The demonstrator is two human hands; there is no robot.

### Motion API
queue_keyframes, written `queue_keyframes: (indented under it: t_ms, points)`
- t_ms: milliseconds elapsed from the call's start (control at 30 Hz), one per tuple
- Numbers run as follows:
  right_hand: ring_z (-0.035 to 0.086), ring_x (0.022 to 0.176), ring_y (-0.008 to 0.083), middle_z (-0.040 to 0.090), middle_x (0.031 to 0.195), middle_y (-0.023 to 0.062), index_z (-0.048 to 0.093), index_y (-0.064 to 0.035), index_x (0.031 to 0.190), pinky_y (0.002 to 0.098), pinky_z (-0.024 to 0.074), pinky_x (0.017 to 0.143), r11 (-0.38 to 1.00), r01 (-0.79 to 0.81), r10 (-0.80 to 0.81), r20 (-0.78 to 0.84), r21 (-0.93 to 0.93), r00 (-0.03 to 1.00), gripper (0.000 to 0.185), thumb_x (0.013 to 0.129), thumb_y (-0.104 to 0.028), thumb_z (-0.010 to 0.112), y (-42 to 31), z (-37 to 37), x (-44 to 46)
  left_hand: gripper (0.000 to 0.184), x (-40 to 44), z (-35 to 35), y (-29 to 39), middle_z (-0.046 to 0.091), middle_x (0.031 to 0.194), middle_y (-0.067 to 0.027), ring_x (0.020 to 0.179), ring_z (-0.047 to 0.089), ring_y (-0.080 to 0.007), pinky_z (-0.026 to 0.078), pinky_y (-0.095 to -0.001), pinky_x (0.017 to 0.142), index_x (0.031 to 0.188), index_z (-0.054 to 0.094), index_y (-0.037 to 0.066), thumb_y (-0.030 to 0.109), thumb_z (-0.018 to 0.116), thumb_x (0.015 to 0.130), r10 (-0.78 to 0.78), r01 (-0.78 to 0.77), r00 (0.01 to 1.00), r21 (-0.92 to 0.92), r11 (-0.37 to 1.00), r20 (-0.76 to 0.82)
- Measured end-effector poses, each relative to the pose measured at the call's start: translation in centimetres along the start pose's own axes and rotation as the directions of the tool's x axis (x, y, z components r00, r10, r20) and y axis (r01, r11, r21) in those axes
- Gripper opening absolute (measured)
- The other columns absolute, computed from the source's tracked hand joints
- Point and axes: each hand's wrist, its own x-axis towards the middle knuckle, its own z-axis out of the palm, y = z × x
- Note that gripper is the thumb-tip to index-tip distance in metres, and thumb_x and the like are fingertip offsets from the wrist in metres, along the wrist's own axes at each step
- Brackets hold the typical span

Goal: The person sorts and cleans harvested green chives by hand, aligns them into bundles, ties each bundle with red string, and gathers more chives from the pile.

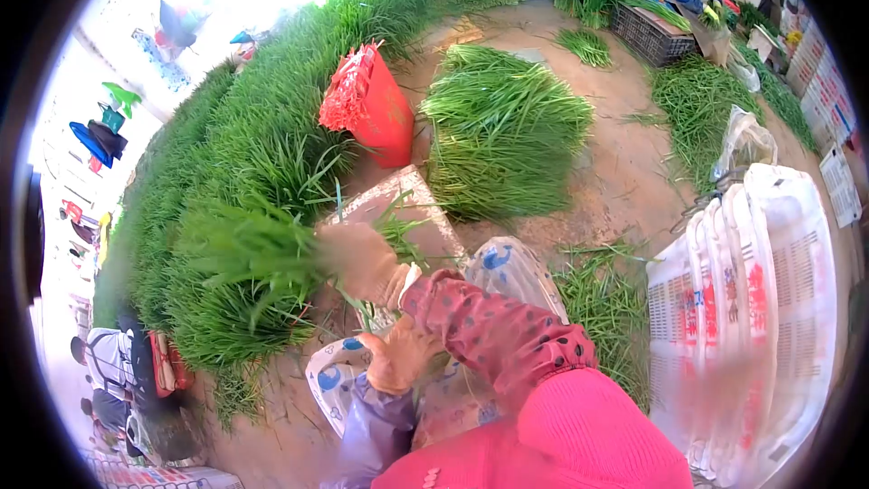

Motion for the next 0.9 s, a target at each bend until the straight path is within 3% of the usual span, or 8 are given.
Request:
queue_keyframes:
  t_ms: [200, 300, 433, 733, 767, 800, 833, 900]
  points:
    - [0.06, 0.098, 0.0313, 0.063, 0.098, 0.0125, 0.064, -0.006, 0.103, 0.0405, 0.0474, 0.086, 0.975, -0.216, 0.223, -0.234, 0.058, 0.946, 0.028, 0.075, -0.007, 0.062, -6.8, -0.8, -5.3, 0.083, 0.8, 3.9, 0.3, 0.043, 0.134, -0.0146, 0.123, 0.04, -0.029, 0.037, -0.0454, 0.101, 0.139, 0.034, 0.003, 0.054, 0.063, 0.08, 0.097, -0.058, 0.989, 0.306, 0.95, -0.116]
    - [0.059, 0.107, 0.0283, 0.063, 0.108, 0.0112, 0.063, -0.0051, 0.105, 0.0434, 0.0447, 0.097, 0.961, 0.265, -0.255, 0.127, -0.073, 0.959, 0.028, 0.078, -0.008, 0.059, -6.4, -4.8, -7.4, 0.074, -0.4, 4.6, 1.0, 0.047, 0.128, -0.0128, 0.116, 0.043, -0.0268, 0.039, -0.0425, 0.097, 0.134, 0.039, 0.003, 0.049, 0.063, 0.081, 0.082, -0.047, 0.989, 0.26, 0.964, -0.126]
    - [0.051, 0.122, 0.0335, 0.055, 0.127, 0.0134, 0.05, -0.0061, 0.127, 0.0495, 0.0344, 0.107, 0.939, 0.316, -0.275, 0.252, -0.138, 0.928, 0.053, 0.075, -0.01, 0.059, -7.8, -5.5, -9.9, 0.062, -1.5, 5.2, 2.3, 0.051, 0.119, -0.0103, 0.107, 0.048, -0.0238, 0.043, -0.0386, 0.092, 0.127, 0.045, 0.003, 0.042, 0.063, 0.083, 0.068, -0.03, 0.984, 0.219, 0.975, -0.165]
    - [0.046, 0.129, 0.0334, 0.049, 0.136, 0.0176, 0.05, -0.0027, 0.131, 0.0478, 0.0323, 0.109, 0.918, 0.338, -0.201, 0.491, -0.208, 0.847, 0.05, 0.081, -0.006, 0.054, -10.2, -8.0, -11.9, 0.037, -1.5, 4.5, 5.4, 0.061, 0.101, -0.0047, 0.087, 0.058, -0.017, 0.05, -0.0298, 0.08, 0.113, 0.059, 0.002, 0.027, 0.064, 0.086, -0.028, 0.08, 0.962, 0.18, 0.981, -0.272]
    - [0.048, 0.126, 0.0302, 0.051, 0.135, 0.0162, 0.049, -0.0016, 0.131, 0.0442, 0.0352, 0.107, 0.963, 0.078, -0.198, 0.483, 0.258, 0.853, 0.048, 0.084, -0.005, 0.055, -9.5, -8.5, -12.0, 0.034, -1.3, 3.8, 5.7, 0.062, 0.099, -0.004, 0.085, 0.059, -0.0162, 0.051, -0.0288, 0.078, 0.111, 0.06, 0.002, 0.025, 0.064, 0.086, -0.047, 0.103, 0.956, 0.181, 0.978, -0.288]
    - [0.051, 0.124, 0.0271, 0.053, 0.133, 0.0149, 0.049, -0.0004, 0.131, 0.0406, 0.038, 0.105, 0.732, -0.198, -0.191, 0.475, 0.652, 0.859, 0.045, 0.086, -0.003, 0.055, -8.9, -9.2, -12.4, 0.036, -1.2, 2.7, 6.1, 0.062, 0.097, -0.0043, 0.083, 0.059, -0.0156, 0.051, -0.0278, 0.077, 0.113, 0.06, 0.001, 0.024, 0.065, 0.085, -0.076, 0.129, 0.953, 0.165, 0.978, -0.292]
    - [0.051, 0.12, 0.023, 0.054, 0.131, 0.015, 0.05, 0.0039, 0.127, 0.0383, 0.0408, 0.101, 0.518, -0.702, 0.249, 0.699, 0.489, 0.671, 0.04, 0.09, -0.009, 0.056, -8.8, -11.2, -12.9, 0.039, -1.0, 1.7, 6.6, 0.062, 0.095, -0.0046, 0.082, 0.059, -0.015, 0.051, -0.0267, 0.075, 0.115, 0.059, 0.0, 0.023, 0.066, 0.084, -0.106, 0.155, 0.95, 0.149, 0.977, -0.295]
    - [0.052, 0.116, 0.021, 0.055, 0.128, 0.0141, 0.05, 0.0024, 0.127, 0.0367, 0.0426, 0.098, 0.5, -0.762, 0.454, 0.625, 0.411, 0.635, 0.041, 0.089, -0.01, 0.058, -6.9, -9.9, -13.4, 0.051, -0.6, 1.5, 7.1, 0.064, 0.093, -0.0073, 0.078, 0.06, -0.0158, 0.052, -0.0265, 0.073, 0.124, 0.055, -0.006, 0.018, 0.07, 0.081, -0.21, 0.244, 0.946, 0.117, 0.963, -0.246]
